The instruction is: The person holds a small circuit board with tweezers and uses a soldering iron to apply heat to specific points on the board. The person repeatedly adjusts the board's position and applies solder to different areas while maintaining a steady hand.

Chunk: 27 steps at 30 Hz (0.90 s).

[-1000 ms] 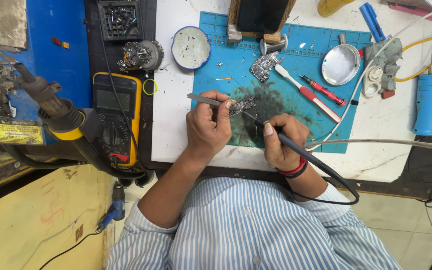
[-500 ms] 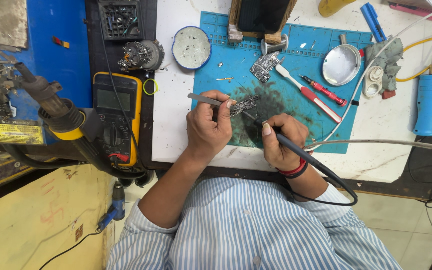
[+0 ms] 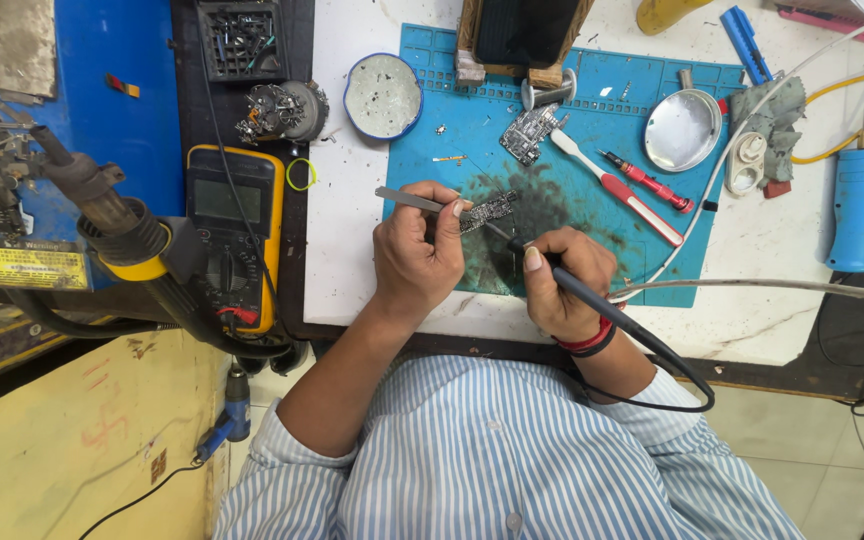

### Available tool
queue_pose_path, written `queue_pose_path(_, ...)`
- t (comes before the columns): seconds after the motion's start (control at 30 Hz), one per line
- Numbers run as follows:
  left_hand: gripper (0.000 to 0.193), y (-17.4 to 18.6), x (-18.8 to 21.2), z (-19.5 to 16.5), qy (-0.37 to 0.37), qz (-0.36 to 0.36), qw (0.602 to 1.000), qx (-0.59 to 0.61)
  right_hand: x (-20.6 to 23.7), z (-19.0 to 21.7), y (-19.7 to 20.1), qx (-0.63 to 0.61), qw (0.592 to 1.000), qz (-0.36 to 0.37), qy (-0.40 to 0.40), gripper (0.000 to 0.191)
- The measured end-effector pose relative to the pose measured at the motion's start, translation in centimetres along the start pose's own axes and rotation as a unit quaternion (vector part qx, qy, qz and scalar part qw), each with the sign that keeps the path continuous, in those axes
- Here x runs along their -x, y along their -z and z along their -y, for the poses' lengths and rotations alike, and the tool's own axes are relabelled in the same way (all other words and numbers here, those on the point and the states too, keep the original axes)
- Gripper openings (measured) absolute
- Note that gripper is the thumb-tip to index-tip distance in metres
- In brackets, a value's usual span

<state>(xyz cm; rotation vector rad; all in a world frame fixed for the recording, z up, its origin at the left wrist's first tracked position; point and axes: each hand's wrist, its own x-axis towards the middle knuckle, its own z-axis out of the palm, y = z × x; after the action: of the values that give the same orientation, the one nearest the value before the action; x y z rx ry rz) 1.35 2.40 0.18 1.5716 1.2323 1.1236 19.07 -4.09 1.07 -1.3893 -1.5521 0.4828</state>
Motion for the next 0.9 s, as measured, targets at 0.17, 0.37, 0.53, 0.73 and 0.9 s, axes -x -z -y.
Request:
queue_pose_path(0.17,0.01,0.05,0.04,-0.01,0.001,0.0,1.0,-0.004,-0.04,0.08,0.02,0.003,1.0,0.002,0.0,0.012)
queue_pose_path(0.37,0.01,0.03,0.06,0.05,0.003,-0.001,1.0,-0.004,0.01,0.07,-0.05,0.004,1.0,0.0,-0.002,0.012)
queue_pose_path(0.53,0.011,0.0,0.05,0.1,0.0,-0.002,1.0,-0.002,0.01,0.0,0.01,-0.004,1.0,0.002,-0.002,0.012)
queue_pose_path(0.73,0.011,0.06,0.13,0.01,0.003,-0.001,1.0,-0.007,0.01,0.06,-0.05,0.0,1.0,-0.001,0.0,0.012)
queue_pose_path(0.9,0.01,0.04,0.09,-0.04,0.01,-0.002,1.0,-0.005,-0.01,0.09,-0.05,0.0,1.0,-0.002,0.001,0.013)
